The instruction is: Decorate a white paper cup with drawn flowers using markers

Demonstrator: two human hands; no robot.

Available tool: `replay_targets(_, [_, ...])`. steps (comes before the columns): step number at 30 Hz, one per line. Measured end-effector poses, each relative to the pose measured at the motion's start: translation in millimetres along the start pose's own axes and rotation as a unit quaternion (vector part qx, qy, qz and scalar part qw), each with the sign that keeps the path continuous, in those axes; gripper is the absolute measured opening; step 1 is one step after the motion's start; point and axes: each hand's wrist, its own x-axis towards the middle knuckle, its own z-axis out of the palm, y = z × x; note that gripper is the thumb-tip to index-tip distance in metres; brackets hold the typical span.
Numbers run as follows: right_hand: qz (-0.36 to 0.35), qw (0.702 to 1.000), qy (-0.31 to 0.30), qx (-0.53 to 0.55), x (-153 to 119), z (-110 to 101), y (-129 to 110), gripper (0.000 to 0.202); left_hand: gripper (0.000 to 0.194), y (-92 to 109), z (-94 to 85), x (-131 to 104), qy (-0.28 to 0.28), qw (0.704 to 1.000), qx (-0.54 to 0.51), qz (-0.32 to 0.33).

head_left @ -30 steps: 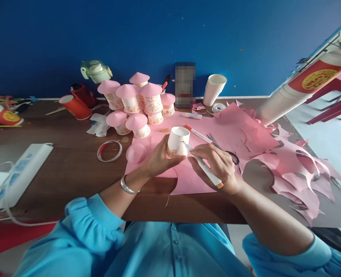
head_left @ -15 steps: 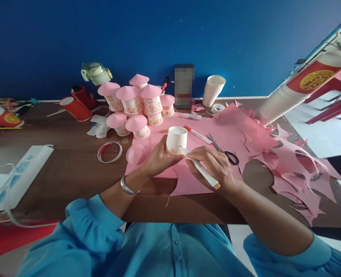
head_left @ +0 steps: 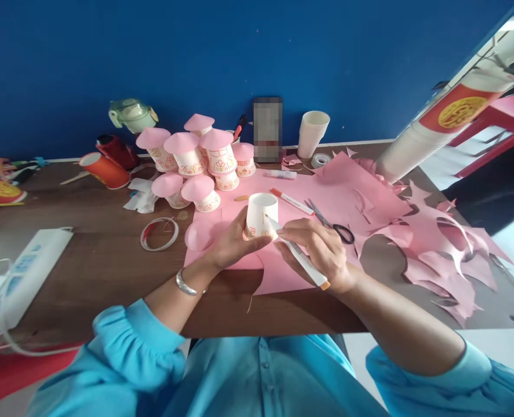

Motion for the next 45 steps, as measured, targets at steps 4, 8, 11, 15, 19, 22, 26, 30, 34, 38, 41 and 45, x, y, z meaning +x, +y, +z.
replay_targets(4, [-0.003,1.0,-0.007,0.006,-1,1,1,0.024,0.067,2,0.5,1,0.0,1.0,0.025,0.005])
replay_targets(8, [0.002,1.0,-0.012,-0.003,0,1,1,0.023,0.068,4,1.7,1,-0.002,1.0,0.019,0.003])
replay_targets(11, [0.005,1.0,-0.015,-0.008,1,1,0,0.022,0.068,7,2.1,1,-0.005,1.0,0.026,0.003])
replay_targets(15, [0.004,1.0,-0.011,-0.005,2,0,0,0.021,0.068,14,2.2,2,-0.007,0.999,0.032,0.014])
replay_targets(19, [0.009,1.0,-0.007,-0.003,2,-1,1,0.022,0.06,19,2.1,1,-0.028,0.999,0.002,0.036])
replay_targets(22, [0.02,1.0,-0.009,-0.003,2,-2,3,0.024,0.056,18,1.4,1,-0.041,0.998,-0.048,0.026])
replay_targets(26, [0.033,0.999,-0.01,0.001,1,-4,3,0.025,0.043,11,-1.7,0,-0.072,0.992,-0.1,0.006])
replay_targets(30, [0.038,0.999,-0.008,-0.002,3,-6,2,0.025,0.044,5,-4.9,-1,-0.092,0.982,-0.162,-0.013])
replay_targets(34, [0.036,0.999,-0.004,0.007,5,-7,2,0.025,0.045,3,-6.9,-2,-0.113,0.97,-0.214,-0.018])
replay_targets(38, [0.038,0.999,-0.001,0.005,4,-7,2,0.025,0.045,2,-7.4,-1,-0.125,0.964,-0.233,-0.005])
replay_targets(41, [0.039,0.999,-0.001,0.002,3,-7,2,0.026,0.043,4,-6.2,-1,-0.128,0.96,-0.25,-0.003])
replay_targets(45, [0.041,0.999,-0.001,0.013,4,-8,2,0.026,0.039,9,-4.1,-3,-0.138,0.954,-0.264,-0.003])
